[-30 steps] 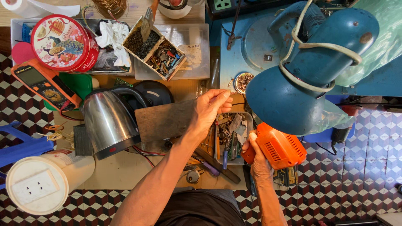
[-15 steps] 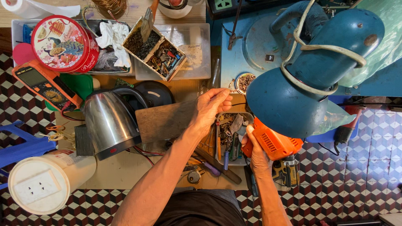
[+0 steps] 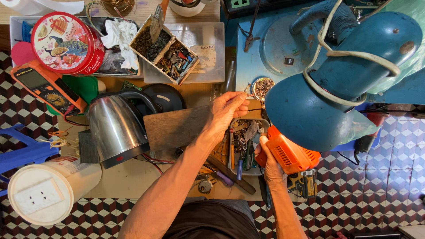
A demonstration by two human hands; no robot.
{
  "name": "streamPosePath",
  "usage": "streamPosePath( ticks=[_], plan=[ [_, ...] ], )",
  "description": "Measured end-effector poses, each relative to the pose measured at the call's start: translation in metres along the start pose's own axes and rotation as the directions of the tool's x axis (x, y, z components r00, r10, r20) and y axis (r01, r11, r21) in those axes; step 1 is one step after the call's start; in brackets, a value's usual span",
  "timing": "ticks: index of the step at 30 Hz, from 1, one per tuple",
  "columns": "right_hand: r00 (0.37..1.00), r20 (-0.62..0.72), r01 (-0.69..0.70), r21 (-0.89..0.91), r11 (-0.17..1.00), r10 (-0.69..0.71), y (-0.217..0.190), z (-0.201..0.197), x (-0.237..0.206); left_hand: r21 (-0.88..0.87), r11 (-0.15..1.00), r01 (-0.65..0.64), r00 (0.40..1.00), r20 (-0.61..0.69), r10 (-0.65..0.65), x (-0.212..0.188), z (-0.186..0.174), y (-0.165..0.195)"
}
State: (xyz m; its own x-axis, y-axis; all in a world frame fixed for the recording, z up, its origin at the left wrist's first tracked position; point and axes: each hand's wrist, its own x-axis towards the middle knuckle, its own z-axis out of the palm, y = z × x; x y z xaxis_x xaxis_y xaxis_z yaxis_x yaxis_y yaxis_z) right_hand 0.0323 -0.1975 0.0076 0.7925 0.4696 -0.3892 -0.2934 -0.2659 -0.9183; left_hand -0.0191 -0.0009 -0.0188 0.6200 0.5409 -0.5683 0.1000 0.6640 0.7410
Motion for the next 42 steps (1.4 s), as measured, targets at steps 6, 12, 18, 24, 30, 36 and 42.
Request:
streamPosePath(
  ticks=[6,12,18,24,30,36,42],
  plan=[
    [0.999,0.033,0.042,-0.053,0.998,-0.04,-0.004,-0.007,-0.011,0.015,1.0,0.005,0.999,0.048,-0.006,-0.014,0.006,0.001],
    [1.0,0.031,-0.002,0.017,1.0,0.001,-0.007,-0.005,-0.017,-0.091,0.996,0.011,0.994,0.109,-0.001,-0.023,0.012,0.003],
    [0.999,0.007,0.034,-0.028,0.999,-0.034,-0.012,-0.004,-0.023,-0.079,0.997,-0.023,0.991,0.127,0.033,-0.03,0.008,0.005],
    [0.994,0.029,0.11,-0.099,0.989,-0.108,-0.015,-0.006,-0.029,-0.068,0.996,-0.053,0.992,0.109,0.06,-0.034,0.008,0.005],
    [0.997,0.006,0.082,-0.069,0.994,-0.082,-0.014,-0.002,-0.031,-0.021,0.999,-0.035,0.994,0.105,0.037,-0.037,0.008,0.006],
    [0.994,0.037,0.107,-0.009,0.994,-0.107,-0.011,-0.007,-0.033,0.022,1.0,0.015,0.998,0.068,-0.017,-0.041,0.009,0.008],
    [0.996,0.024,0.079,0.064,0.995,-0.08,-0.005,-0.007,-0.033,-0.002,1.0,0.016,0.997,0.079,-0.016,-0.042,0.01,0.009]
  ],
)
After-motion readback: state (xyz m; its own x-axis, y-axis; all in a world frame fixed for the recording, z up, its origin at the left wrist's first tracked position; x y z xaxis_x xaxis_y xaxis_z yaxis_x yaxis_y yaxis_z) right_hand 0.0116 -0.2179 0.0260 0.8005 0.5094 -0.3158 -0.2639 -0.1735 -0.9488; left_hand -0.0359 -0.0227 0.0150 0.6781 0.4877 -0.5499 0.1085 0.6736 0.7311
